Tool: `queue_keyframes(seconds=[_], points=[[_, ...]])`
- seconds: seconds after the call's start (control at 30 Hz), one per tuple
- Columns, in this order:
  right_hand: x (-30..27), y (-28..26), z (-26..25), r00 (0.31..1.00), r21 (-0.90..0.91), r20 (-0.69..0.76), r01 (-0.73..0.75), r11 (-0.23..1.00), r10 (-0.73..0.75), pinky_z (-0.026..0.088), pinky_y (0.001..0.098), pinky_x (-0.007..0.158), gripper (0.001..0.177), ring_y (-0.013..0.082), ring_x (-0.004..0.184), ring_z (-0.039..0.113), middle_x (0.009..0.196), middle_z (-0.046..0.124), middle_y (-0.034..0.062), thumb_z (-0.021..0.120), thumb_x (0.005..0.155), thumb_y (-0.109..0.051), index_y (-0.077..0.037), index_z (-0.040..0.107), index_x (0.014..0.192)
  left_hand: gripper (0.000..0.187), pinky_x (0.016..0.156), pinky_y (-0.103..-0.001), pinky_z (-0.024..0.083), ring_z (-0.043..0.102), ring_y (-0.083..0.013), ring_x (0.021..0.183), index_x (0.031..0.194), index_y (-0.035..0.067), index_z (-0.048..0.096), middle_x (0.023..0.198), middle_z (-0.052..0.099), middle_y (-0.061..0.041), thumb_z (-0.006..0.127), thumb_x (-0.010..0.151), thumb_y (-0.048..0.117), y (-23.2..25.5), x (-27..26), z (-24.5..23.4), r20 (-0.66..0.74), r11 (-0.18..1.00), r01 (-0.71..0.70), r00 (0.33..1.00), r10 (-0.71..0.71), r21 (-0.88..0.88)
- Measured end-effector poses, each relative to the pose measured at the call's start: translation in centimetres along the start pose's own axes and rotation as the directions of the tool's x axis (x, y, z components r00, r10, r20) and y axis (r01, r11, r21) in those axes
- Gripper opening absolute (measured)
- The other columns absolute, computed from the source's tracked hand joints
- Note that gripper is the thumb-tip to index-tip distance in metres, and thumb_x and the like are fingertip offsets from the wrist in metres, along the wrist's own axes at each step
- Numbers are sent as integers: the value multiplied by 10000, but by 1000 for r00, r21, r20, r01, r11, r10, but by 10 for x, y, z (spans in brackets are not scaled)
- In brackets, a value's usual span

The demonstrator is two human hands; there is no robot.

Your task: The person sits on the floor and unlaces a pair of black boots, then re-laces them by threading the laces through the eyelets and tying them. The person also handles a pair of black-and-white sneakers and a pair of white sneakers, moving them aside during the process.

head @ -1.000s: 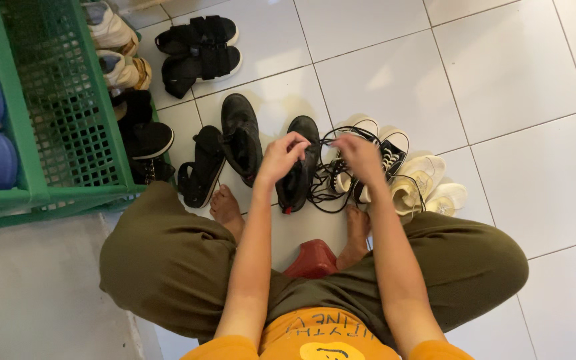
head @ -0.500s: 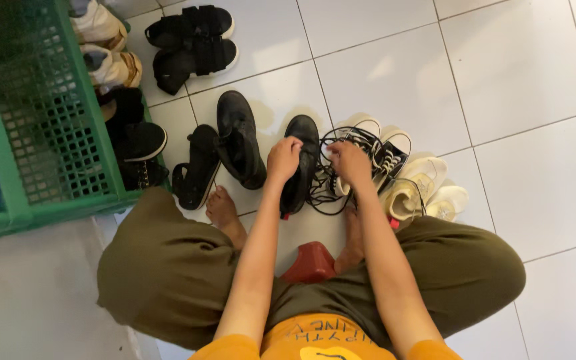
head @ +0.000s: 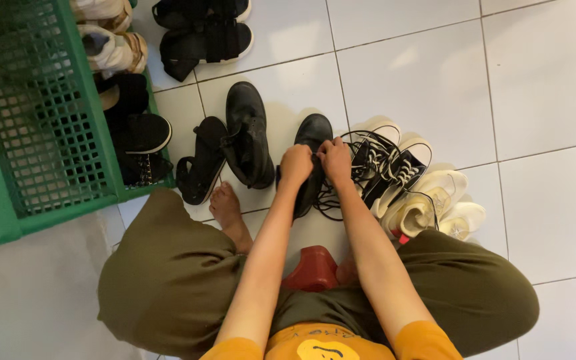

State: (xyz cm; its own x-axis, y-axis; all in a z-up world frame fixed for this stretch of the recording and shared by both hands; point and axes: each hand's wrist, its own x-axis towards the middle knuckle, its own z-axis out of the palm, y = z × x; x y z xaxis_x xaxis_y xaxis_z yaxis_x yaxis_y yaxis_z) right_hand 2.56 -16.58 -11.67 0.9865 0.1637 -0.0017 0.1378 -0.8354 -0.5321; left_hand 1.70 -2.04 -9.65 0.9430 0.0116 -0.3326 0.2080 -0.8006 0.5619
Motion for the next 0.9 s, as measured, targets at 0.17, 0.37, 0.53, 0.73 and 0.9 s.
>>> queue_keyframes(seconds=[0.17,0.37,0.53,0.73,0.9], points=[[-8,18,15,987,-107,-107,112,988,-124,509,476,875,85,391,954,604,969,634,147,689,929,-92,-63,647,997,189,863,-487,581,708,-414,1049,996,51,782,1099,732,-234,637,925,149,20,33,33,235,975,80,963,-129,209],[-30,13,-10,938,353,76,-343,870,339,549,406,742,185,293,818,708,894,735,129,690,872,-110,-44,657,1041,248,879,-478,584,705,-398,1082,1026,60,791,1124,731,-226,701,838,194,15,38,29,194,957,240,943,-269,162],[-41,-2,-47,933,485,194,-359,797,302,555,300,743,141,166,799,722,901,768,78,707,913,-128,-89,741,1044,195,874,-477,562,704,-381,1041,1010,188,813,1069,746,-170,725,842,233,6,16,8,173,956,281,941,-291,79],[-49,-27,-73,970,528,154,-241,815,187,554,300,748,139,175,802,711,905,740,89,717,887,-106,-58,726,1017,205,807,-409,571,736,-297,916,955,211,812,950,775,-84,720,773,184,-8,-11,-6,161,971,154,979,-124,-185],[-57,-34,-81,975,394,160,-204,896,152,550,342,722,130,231,778,710,883,723,113,729,884,-134,-55,725,987,185,814,-401,563,733,-295,917,943,206,818,930,781,-87,695,807,177,-2,-29,-2,124,964,128,987,-101,-232]])
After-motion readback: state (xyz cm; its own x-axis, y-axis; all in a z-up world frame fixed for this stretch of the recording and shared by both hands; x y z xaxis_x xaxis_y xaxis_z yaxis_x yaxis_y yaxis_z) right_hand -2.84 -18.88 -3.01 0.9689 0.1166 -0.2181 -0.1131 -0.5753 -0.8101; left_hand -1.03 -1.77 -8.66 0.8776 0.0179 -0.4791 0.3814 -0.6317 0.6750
